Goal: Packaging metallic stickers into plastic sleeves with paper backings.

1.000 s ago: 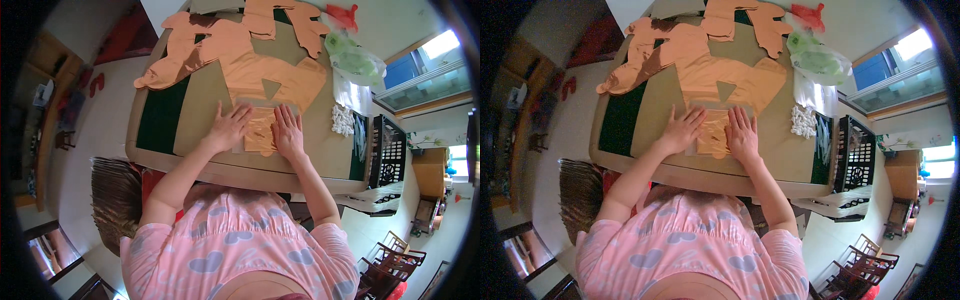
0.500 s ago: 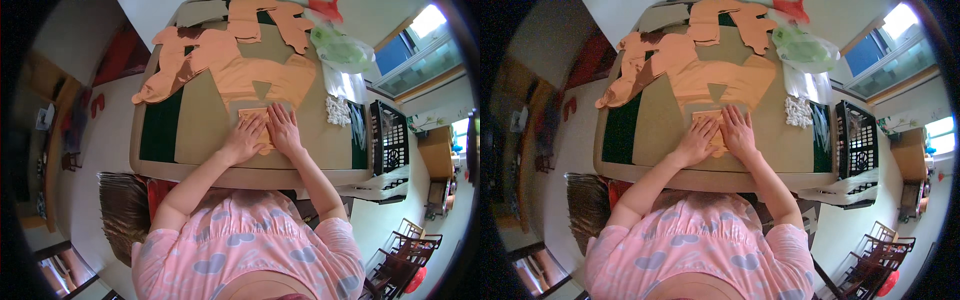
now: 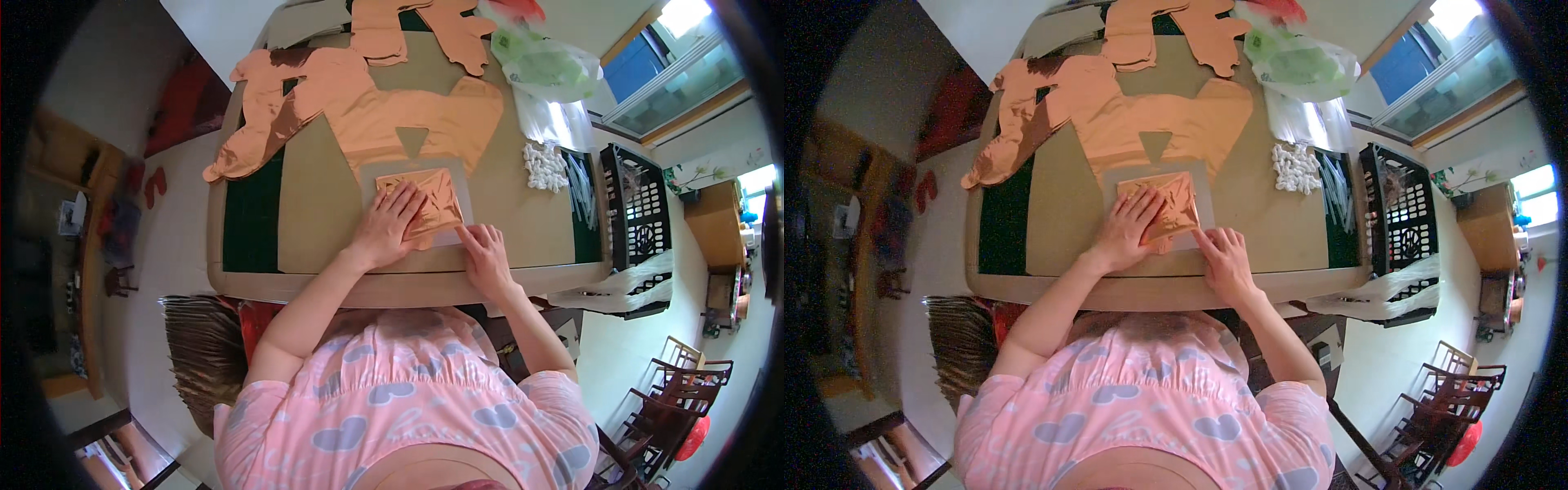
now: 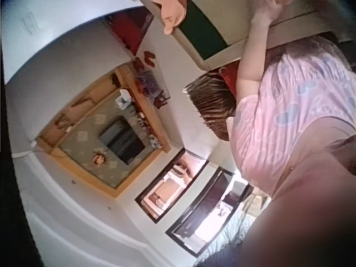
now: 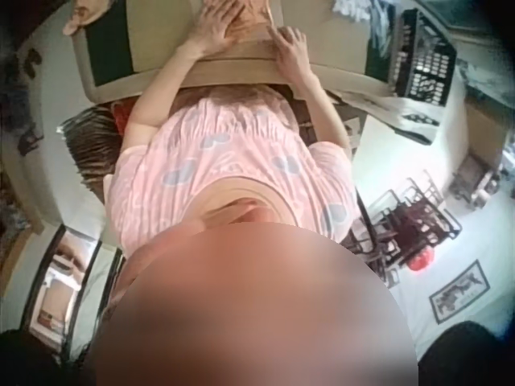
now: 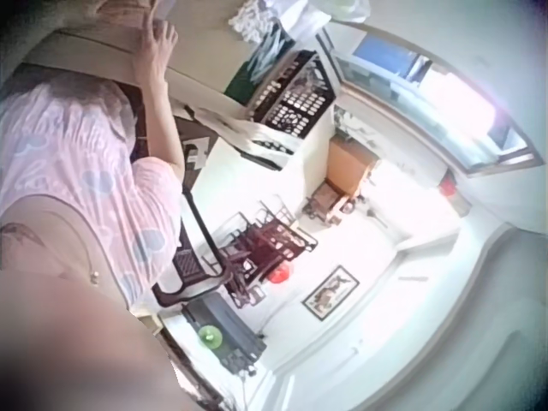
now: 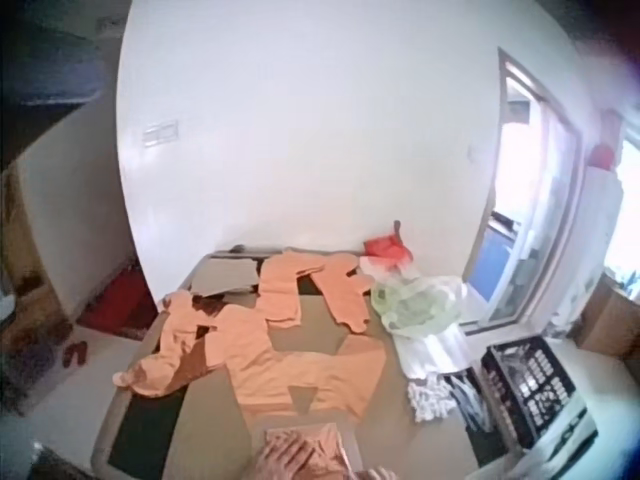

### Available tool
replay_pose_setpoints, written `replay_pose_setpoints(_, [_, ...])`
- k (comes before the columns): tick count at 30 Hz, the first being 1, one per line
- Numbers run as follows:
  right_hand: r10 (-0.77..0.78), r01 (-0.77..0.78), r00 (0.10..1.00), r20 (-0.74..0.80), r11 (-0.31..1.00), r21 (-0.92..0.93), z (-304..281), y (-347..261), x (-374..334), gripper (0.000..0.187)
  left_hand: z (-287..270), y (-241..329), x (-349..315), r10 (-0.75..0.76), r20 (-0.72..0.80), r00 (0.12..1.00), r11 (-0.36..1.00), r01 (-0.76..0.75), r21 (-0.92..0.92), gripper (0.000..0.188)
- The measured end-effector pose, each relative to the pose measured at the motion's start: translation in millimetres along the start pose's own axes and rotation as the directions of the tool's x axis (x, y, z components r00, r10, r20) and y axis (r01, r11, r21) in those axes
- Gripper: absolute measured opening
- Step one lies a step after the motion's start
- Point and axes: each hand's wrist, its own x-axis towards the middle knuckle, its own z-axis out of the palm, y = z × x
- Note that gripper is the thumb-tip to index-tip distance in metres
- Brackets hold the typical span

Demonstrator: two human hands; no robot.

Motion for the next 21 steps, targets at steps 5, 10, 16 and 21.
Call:
replay_pose_setpoints(5, [-0.255, 0.238, 0.936, 0.241, 0.966, 0.098, -32, -4, 24, 0.057, -3, -16, 5, -0.070, 0.056, 0.996, 0.928, 0.085, -0.363, 0.066])
replay_pose_setpoints(10, [-0.324, 0.267, 0.847, 0.421, 0.945, 0.190, -26, 16, 37, 0.051, -19, -12, 12, -0.126, 0.215, 0.969, 0.845, 0.218, -0.489, 0.063])
replay_pose_setpoints(16, [-0.310, 0.216, 0.822, 0.479, 0.946, 0.242, -22, 22, 43, 0.045, -19, -18, 11, -0.095, 0.223, 0.970, 0.851, 0.195, -0.487, 0.064])
replay_pose_setpoints(21, [-0.365, 0.284, 0.796, 0.483, 0.930, 0.234, -19, 19, 39, 0.044, -13, -23, 11, -0.101, 0.243, 0.965, 0.845, 0.212, -0.491, 0.063])
